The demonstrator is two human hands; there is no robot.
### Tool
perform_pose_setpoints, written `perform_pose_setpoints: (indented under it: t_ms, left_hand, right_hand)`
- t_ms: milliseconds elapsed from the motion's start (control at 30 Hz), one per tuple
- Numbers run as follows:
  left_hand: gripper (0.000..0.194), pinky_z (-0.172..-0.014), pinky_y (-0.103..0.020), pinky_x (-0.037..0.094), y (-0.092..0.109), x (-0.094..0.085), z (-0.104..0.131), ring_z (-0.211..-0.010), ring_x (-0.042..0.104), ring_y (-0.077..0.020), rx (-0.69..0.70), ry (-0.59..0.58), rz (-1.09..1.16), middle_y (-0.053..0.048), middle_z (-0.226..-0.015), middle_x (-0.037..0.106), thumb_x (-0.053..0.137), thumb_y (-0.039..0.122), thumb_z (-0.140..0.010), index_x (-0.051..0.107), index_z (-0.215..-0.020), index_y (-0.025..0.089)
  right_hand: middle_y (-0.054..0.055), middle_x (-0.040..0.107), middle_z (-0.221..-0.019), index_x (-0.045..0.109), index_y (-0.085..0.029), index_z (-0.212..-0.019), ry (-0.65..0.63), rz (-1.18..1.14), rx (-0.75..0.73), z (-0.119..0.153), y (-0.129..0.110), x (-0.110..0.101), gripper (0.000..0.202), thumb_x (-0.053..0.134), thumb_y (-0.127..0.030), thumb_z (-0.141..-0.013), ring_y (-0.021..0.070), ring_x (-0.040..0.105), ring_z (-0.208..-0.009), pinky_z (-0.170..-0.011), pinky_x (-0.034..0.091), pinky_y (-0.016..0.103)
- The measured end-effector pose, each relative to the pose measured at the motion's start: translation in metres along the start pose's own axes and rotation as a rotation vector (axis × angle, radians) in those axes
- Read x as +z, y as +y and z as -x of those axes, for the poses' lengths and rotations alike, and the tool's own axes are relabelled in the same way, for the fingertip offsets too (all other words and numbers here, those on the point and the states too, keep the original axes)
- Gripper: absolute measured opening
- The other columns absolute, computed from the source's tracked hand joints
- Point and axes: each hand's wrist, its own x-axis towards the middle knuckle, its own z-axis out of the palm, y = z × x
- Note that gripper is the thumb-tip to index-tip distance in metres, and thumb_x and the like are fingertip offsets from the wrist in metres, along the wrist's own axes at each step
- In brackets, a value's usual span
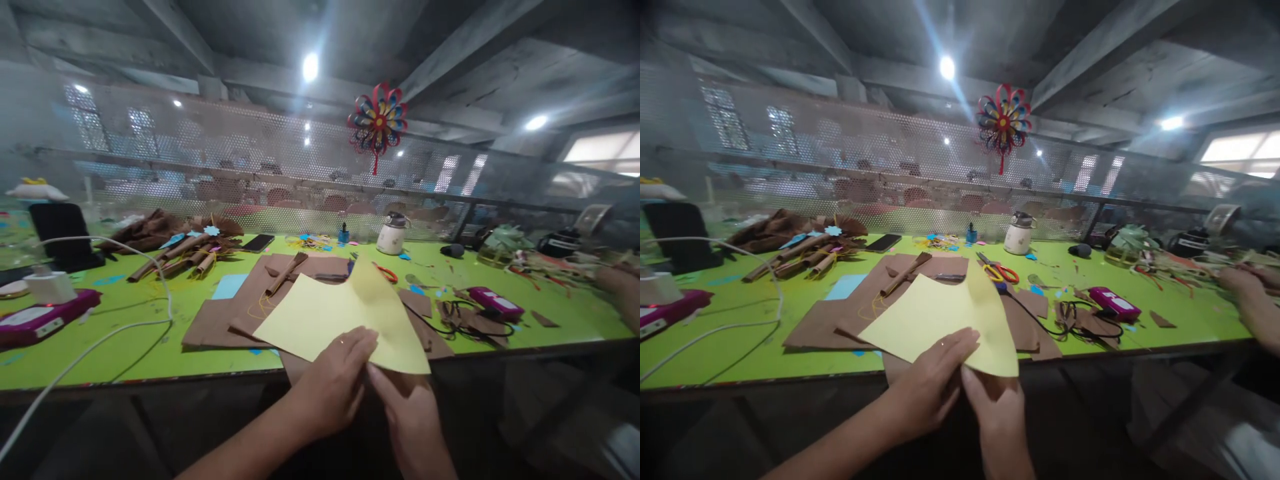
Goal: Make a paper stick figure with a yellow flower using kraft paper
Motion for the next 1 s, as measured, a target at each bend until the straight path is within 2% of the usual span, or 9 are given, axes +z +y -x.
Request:
perform_pose_setpoints:
  t_ms: [100, 167, 267, 367, 467, 600, 667, 867, 1000]
  left_hand:
    - [0.063, -0.101, -0.039, 0.044, -0.006, 0.004, 0.008, -0.123, 0.048, -0.0216, 0.037, 0.052, 0.000, -0.015, -0.130, 0.053, 0.043, 0.000, -0.077, 0.037, -0.136, 0.020]
    - [0.053, -0.098, -0.037, 0.046, -0.007, -0.003, 0.011, -0.119, 0.053, -0.0202, 0.042, 0.080, 0.019, -0.013, -0.124, 0.059, 0.041, 0.001, -0.081, 0.044, -0.129, 0.023]
    - [0.044, -0.097, -0.036, 0.045, -0.009, -0.019, 0.016, -0.116, 0.055, -0.0192, 0.097, 0.053, 0.063, -0.010, -0.117, 0.064, 0.042, 0.003, -0.084, 0.049, -0.122, 0.026]
    - [0.040, -0.103, -0.040, 0.039, -0.010, -0.031, 0.024, -0.119, 0.054, -0.0198, 0.158, 0.021, 0.044, -0.008, -0.117, 0.065, 0.044, 0.006, -0.086, 0.051, -0.120, 0.027]
    - [0.035, -0.107, -0.043, 0.032, -0.010, -0.037, 0.033, -0.124, 0.049, -0.0206, 0.195, 0.018, -0.026, -0.008, -0.118, 0.065, 0.043, 0.009, -0.088, 0.052, -0.118, 0.025]
    - [0.031, -0.111, -0.045, 0.024, -0.005, -0.046, 0.038, -0.128, 0.045, -0.0209, 0.228, 0.017, -0.147, -0.008, -0.117, 0.066, 0.043, 0.006, -0.088, 0.056, -0.112, 0.021]
    - [0.031, -0.111, -0.048, 0.023, -0.001, -0.053, 0.036, -0.129, 0.043, -0.0223, 0.238, 0.038, -0.209, -0.008, -0.116, 0.066, 0.043, 0.005, -0.088, 0.058, -0.110, 0.020]
    - [0.033, -0.104, -0.047, 0.031, 0.011, -0.071, 0.037, -0.125, 0.045, -0.0253, 0.231, 0.151, -0.404, -0.008, -0.117, 0.066, 0.049, 0.007, -0.087, 0.060, -0.115, 0.021]
    - [0.031, -0.094, -0.043, 0.038, -0.005, -0.080, 0.039, -0.115, 0.049, -0.0250, 0.118, 0.270, -0.538, -0.005, -0.118, 0.065, 0.054, 0.011, -0.085, 0.066, -0.110, 0.026]
  right_hand:
    - [0.007, 0.063, -0.121, 0.051, -0.030, -0.129, -0.041, 0.075, -0.037, 0.013, 0.002, -0.016, 0.074, 0.079, -0.029, -0.061, 0.0286, 0.058, -0.112, -0.096, 0.049, 0.042]
    - [0.009, 0.061, -0.123, 0.050, -0.029, -0.130, -0.049, 0.125, -0.064, 0.007, -0.006, -0.033, 0.071, 0.076, -0.031, -0.064, 0.0288, 0.058, -0.113, -0.093, 0.050, 0.042]
    - [0.013, 0.065, -0.115, 0.058, -0.023, -0.119, -0.052, 0.242, -0.096, -0.027, -0.026, -0.060, 0.058, 0.075, -0.031, -0.065, 0.0284, 0.062, -0.104, -0.086, 0.052, 0.039]
    - [0.013, 0.061, -0.120, 0.054, -0.022, -0.124, -0.088, 0.406, -0.186, -0.068, -0.044, -0.074, 0.068, 0.078, -0.030, -0.061, 0.0287, 0.061, -0.104, -0.084, 0.052, 0.039]
    - [0.013, 0.056, -0.128, 0.053, -0.022, -0.128, -0.238, 0.691, -0.319, -0.091, -0.053, -0.076, 0.073, 0.079, -0.030, -0.060, 0.0299, 0.054, -0.114, -0.093, 0.046, 0.043]
    - [0.012, 0.064, -0.116, 0.072, -0.022, -0.099, -0.516, 0.810, -0.428, -0.095, -0.061, -0.083, 0.030, 0.072, -0.036, -0.073, 0.0274, 0.060, -0.105, -0.088, 0.048, 0.040]
    - [0.012, 0.068, -0.106, 0.075, -0.022, -0.085, -0.598, 0.805, -0.500, -0.094, -0.066, -0.088, 0.019, 0.067, -0.038, -0.078, 0.0257, 0.063, -0.095, -0.084, 0.049, 0.039]
    - [0.011, 0.071, -0.094, 0.074, -0.023, -0.093, -0.625, 0.723, -0.616, -0.089, -0.072, -0.078, 0.021, 0.062, -0.038, -0.083, 0.0241, 0.067, -0.087, -0.077, 0.052, 0.035]
    - [0.011, 0.071, -0.096, 0.071, -0.020, -0.095, -0.602, 0.623, -0.698, -0.094, -0.065, -0.054, 0.023, 0.062, -0.038, -0.083, 0.0245, 0.066, -0.092, -0.080, 0.051, 0.035]
